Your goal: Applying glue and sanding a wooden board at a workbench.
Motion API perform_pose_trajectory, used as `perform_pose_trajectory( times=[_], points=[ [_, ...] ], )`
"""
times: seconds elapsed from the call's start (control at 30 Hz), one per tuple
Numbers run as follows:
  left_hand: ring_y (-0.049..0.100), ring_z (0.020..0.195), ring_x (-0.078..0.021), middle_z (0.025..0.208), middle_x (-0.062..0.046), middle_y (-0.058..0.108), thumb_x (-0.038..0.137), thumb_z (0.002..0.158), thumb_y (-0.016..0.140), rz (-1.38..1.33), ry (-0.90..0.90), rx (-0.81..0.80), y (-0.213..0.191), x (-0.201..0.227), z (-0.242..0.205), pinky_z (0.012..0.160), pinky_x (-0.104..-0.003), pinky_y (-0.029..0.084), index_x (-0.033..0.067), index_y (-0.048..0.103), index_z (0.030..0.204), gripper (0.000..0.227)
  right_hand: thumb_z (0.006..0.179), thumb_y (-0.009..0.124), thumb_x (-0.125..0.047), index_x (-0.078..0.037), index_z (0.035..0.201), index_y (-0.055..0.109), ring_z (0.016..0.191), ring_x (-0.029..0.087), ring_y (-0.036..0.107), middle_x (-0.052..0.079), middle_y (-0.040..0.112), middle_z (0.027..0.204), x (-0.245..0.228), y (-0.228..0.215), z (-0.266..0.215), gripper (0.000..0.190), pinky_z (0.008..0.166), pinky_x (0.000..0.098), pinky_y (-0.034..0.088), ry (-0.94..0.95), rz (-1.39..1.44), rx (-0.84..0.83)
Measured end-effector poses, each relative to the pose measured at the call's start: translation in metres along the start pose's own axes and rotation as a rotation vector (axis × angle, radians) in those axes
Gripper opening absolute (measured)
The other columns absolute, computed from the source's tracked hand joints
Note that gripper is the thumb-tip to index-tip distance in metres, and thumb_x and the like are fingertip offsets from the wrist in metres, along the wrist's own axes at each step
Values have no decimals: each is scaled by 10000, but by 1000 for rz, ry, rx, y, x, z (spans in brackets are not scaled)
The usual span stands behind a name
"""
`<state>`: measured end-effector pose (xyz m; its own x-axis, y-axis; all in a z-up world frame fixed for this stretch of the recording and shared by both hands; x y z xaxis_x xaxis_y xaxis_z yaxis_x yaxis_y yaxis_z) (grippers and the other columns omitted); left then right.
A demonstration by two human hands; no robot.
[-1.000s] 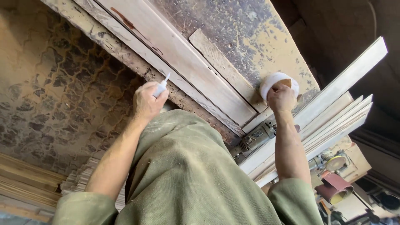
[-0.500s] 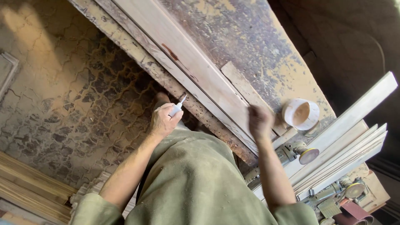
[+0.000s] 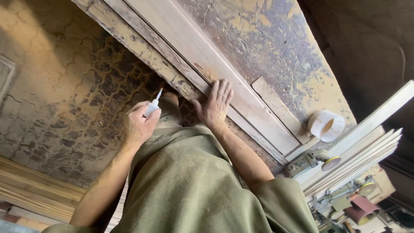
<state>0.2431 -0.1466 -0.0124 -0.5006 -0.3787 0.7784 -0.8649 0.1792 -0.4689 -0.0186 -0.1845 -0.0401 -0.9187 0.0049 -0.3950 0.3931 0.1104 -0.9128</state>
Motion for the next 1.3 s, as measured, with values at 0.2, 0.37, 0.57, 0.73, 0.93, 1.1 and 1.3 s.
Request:
perform_pose_trajectory(
  times=[0.2, 0.37, 0.57, 0.73, 0.93, 1.1, 1.3],
  points=[
    [713, 905, -272, 1038, -153, 744, 239, 930, 799, 159, 224, 57, -26, 20, 42, 831, -396, 565, 13, 750, 1095, 285, 755, 833, -501, -104, 1551, 306, 1516, 497, 172, 275, 268, 1597, -63, 22, 58, 1034, 1228, 655, 133, -14, 80, -125],
    [688, 971, -215, 1101, -131, 719, 145, 1017, 769, 57, 410, -96, -13, 51, 77, 922, -334, 555, -16, 699, 1183, 242, 895, 686, -600, -73, 1615, 190, 1596, 416, 114, 219, 165, 1693, -15, 9, 45, 1021, 1314, 568, 92, 143, 86, -109],
    [680, 957, -200, 1066, -116, 709, 213, 1015, 753, 63, 506, -378, 68, 93, 89, 865, -345, 558, 6, 706, 1199, 281, 860, 714, -615, -67, 1606, 225, 1558, 401, 143, 212, 199, 1670, 136, -64, -106, 1047, 1286, 548, 112, 596, -76, -202],
    [696, 918, -201, 1059, -110, 719, 245, 978, 704, 79, 555, -510, 145, 140, 75, 772, -350, 582, 29, 710, 1212, 319, 863, 805, -495, 18, 1522, 348, 1473, 460, 271, 296, 318, 1569, 256, -87, -213, 952, 1225, 558, 202, 664, -212, 30],
    [701, 931, -208, 1062, -109, 727, 228, 971, 718, 94, 641, -539, 214, 198, 48, 786, -331, 580, 23, 705, 1189, 299, 837, 847, -412, -34, 1447, 476, 1363, 409, 459, 212, 505, 1445, 295, -132, -213, 808, 1182, 523, 351, 365, -78, 129],
    [700, 1012, -200, 1119, -126, 738, 199, 936, 774, 58, 618, -578, 263, 210, 26, 897, -316, 553, 3, 706, 1256, 382, 763, 862, -375, -71, 1304, 542, 1201, 395, 520, 165, 567, 1253, 306, -142, -201, 698, 1063, 510, 421, 362, 12, 60],
    [684, 1114, -155, 1154, -97, 732, 177, 1030, 775, -23, 508, -534, 281, 199, 20, 994, -299, 549, -3, 694, 1280, 319, 777, 827, -357, -49, 1278, 523, 1138, 372, 526, 189, 567, 1213, 296, -138, -185, 662, 1020, 518, 419, 177, 85, 108]
  ],
)
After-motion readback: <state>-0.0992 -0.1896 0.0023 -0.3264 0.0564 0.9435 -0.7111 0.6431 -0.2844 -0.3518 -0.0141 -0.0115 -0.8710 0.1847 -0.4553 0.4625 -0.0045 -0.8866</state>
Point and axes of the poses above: each hand's wrist, its own z-axis towards the middle knuckle, its own y-axis out of the palm, x = y × z, the point moved 4 cm from there along z, towards the middle knuckle
